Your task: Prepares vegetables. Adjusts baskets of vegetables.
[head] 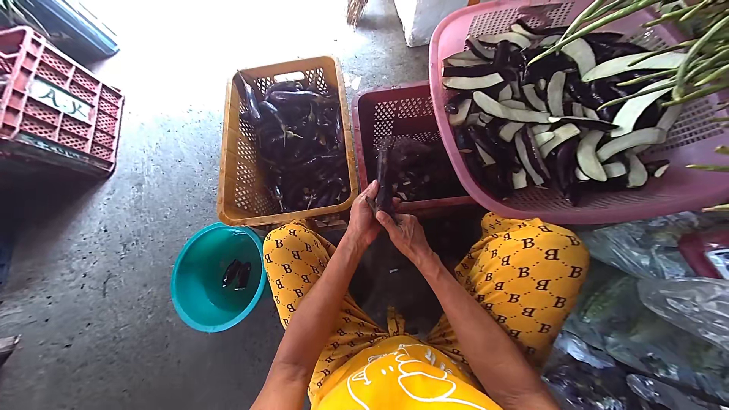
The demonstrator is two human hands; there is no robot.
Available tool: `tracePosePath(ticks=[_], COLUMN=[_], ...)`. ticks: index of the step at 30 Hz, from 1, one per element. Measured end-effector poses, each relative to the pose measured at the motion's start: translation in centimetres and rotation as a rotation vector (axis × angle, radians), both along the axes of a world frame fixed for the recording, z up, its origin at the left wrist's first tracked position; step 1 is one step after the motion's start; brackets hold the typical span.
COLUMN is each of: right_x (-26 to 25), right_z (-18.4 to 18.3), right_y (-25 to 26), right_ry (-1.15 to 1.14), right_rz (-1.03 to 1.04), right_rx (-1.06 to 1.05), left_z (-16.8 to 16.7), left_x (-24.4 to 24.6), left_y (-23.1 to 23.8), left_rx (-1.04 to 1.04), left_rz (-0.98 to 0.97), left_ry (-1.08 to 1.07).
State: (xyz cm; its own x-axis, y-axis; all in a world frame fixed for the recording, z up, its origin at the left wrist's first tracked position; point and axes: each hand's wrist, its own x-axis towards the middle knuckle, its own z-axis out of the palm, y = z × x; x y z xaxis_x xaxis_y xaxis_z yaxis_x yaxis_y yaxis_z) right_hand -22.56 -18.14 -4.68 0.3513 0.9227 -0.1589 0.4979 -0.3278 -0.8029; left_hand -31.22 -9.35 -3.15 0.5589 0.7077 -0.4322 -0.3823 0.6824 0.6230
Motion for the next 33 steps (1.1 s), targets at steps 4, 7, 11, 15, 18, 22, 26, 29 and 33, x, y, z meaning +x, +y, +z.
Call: tracePosePath(ticks=[4,7,11,15,18,22,26,29,33], right_x=[-0.6,1.8,3.7,4.3,4.5,4.5,4.4,4.5,4.4], right_z=[1.4,1.5,2.3,1.9,1.4,1.4,1.3,1.4,1.5], right_y=[-0.5,0.6,1.6,1.7,1.7,1.9,2.0,1.9,2.5], right_ry=[-0.003,0.244,0.617,0.886,0.984,1.008,1.015,0.941,0.791], right_rz=[0.060,-0.128,-0.278,-0.386,-0.374,-0.377,-0.382,-0.430,-0.566], right_rx=[-0.014,0.083,0.213,0.241,0.259,0.272,0.277,0.257,0.256], left_z=[-0.5,-0.4,-1.2,-1.0,-0.6,-0.6,-0.8,-0.9,-1.0], left_x=[-0.9,-1.5,-1.4,-0.6,-0.7,-0.7,-0.6,0.2,1.8], left_y=[1.2,1.3,0.3,-0.2,0.1,0.2,0.3,0.2,2.8], left_rx=[0.337,0.566,0.567,0.347,0.186,0.109,0.086,0.159,0.454], left_rz=[0.128,-0.020,-0.282,-0.225,-0.137,-0.082,-0.073,-0.096,-0.194], left_ry=[0.192,0.348,0.281,0.194,0.130,0.103,0.091,0.171,0.433])
